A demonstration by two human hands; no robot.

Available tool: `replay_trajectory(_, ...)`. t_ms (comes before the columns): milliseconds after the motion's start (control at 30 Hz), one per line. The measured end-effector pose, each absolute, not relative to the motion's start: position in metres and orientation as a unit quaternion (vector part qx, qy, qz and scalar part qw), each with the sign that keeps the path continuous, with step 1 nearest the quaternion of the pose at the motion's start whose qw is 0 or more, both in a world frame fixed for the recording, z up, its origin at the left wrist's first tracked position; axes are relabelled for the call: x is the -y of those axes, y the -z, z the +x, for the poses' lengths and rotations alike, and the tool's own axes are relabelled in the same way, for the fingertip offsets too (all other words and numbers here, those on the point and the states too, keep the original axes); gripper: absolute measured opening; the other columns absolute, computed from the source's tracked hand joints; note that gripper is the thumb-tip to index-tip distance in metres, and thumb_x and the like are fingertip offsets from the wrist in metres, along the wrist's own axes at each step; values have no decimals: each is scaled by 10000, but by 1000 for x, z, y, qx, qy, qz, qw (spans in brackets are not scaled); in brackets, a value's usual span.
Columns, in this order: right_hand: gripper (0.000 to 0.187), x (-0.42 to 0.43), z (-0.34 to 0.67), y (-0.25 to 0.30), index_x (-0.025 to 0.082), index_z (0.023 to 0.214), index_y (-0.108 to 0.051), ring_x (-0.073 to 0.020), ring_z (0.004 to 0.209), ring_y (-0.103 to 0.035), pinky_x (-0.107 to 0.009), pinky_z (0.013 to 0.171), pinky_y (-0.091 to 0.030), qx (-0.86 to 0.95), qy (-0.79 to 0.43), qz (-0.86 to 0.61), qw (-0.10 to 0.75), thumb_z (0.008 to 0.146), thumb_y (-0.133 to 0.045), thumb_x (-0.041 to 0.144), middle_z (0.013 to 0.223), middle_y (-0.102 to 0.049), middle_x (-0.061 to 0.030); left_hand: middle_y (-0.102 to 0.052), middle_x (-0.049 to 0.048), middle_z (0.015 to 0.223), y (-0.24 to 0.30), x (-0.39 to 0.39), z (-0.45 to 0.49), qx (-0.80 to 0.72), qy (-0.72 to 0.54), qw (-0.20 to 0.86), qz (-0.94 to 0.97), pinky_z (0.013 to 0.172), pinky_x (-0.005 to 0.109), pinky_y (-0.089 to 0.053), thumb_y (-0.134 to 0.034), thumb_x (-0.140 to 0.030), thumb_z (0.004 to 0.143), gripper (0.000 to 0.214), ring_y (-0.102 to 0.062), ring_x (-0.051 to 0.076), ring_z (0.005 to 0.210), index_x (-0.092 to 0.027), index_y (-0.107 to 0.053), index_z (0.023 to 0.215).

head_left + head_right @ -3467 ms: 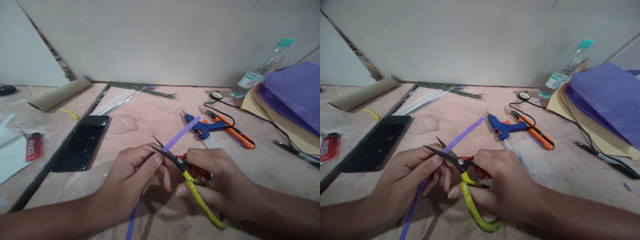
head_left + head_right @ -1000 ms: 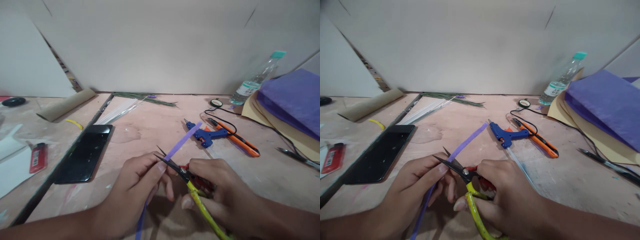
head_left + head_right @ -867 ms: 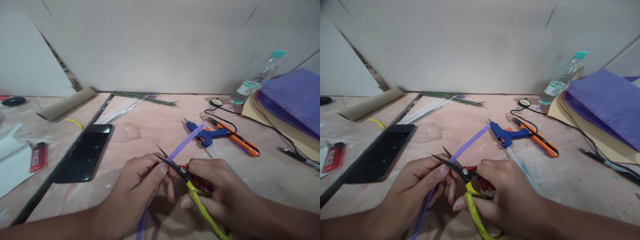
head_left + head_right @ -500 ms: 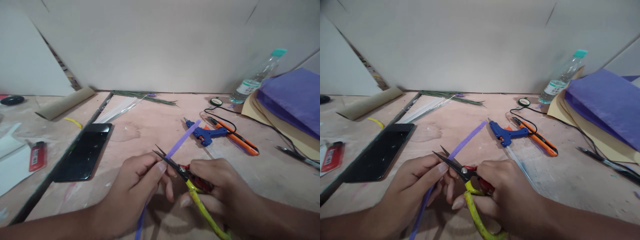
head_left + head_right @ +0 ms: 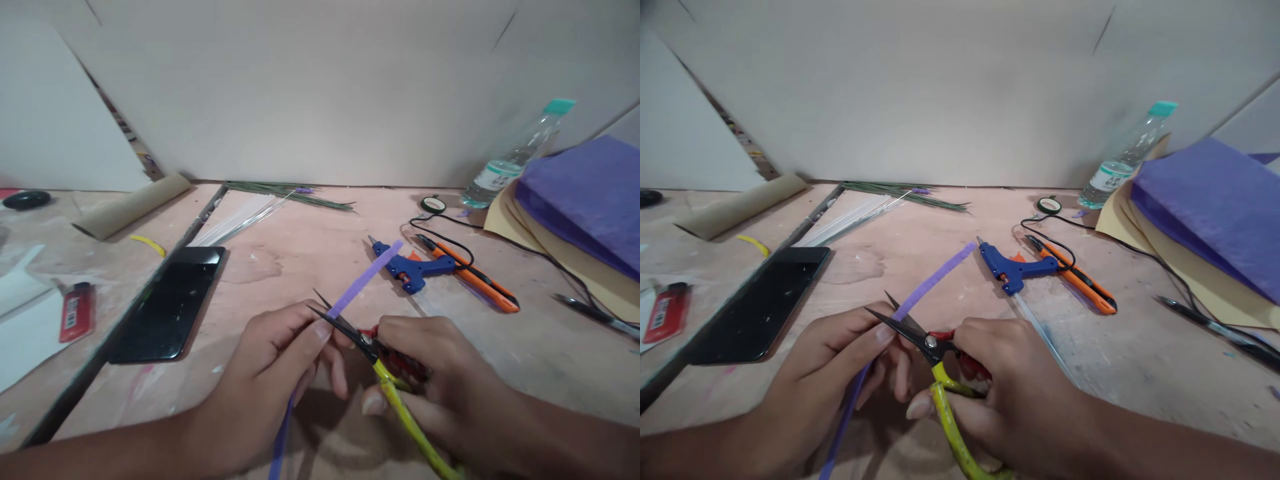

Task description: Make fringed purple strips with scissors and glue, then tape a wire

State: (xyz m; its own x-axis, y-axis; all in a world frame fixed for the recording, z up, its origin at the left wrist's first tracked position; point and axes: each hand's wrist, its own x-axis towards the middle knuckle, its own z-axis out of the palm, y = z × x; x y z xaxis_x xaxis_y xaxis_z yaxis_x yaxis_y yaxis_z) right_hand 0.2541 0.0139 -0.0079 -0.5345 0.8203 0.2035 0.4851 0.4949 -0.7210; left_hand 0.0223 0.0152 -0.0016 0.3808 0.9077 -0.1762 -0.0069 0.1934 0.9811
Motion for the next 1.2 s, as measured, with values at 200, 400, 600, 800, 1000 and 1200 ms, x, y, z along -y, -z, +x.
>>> replay_trajectory(200,554,-13,253,7,189,721,-508,-78,584,-438,-223,559,-323,820,-309,-398,271,1040,-670,612,649,-495,57,-771,16,670,4,-14,21,-405,-350,641,550,449,183,-322,-567,-370,1108,321,-455,76,477,-174,-767,950)
replay_trajectory(400,572,-14,254,4,192,703,-505,-78,560,-417,-229,540,-318,823,-293,-405,272,1037,-671,625,632,-484,57,-771,1,685,3,-15,22,-401,-358,642,547,460,177,-336,-591,-339,1106,309,-490,70,503,-179,-760,904)
replay_trajectory(600,555,-15,256,2,203,698,-461,-87,561,-427,-240,544,-310,830,-273,-402,275,1047,-675,578,636,-499,48,-758,20,726,0,-16,22,-393,-365,677,505,537,172,-402,-639,-347,1065,254,-580,90,595,-169,-771,942)
replay_trajectory(800,568,-15,255,3,209,702,-420,-77,550,-367,-232,531,-285,832,-265,-392,290,1037,-696,576,622,-423,74,-749,31,703,2,-17,23,-412,-351,656,526,464,178,-347,-618,-405,1067,336,-485,77,499,-160,-714,858)
replay_trajectory(1000,591,-13,253,1,209,694,-410,-73,560,-388,-211,542,-320,813,-321,-386,294,1038,-690,600,627,-418,73,-751,26,674,1,-16,22,-416,-348,642,541,447,180,-347,-598,-401,1076,305,-491,82,479,-162,-748,961)
replay_trajectory(1200,625,-13,255,1,210,673,-399,-81,556,-382,-229,531,-312,804,-349,-392,279,1036,-676,637,620,-424,62,-742,28,660,0,-15,22,-414,-345,648,538,452,188,-354,-596,-409,1078,319,-505,90,486,-151,-743,959)
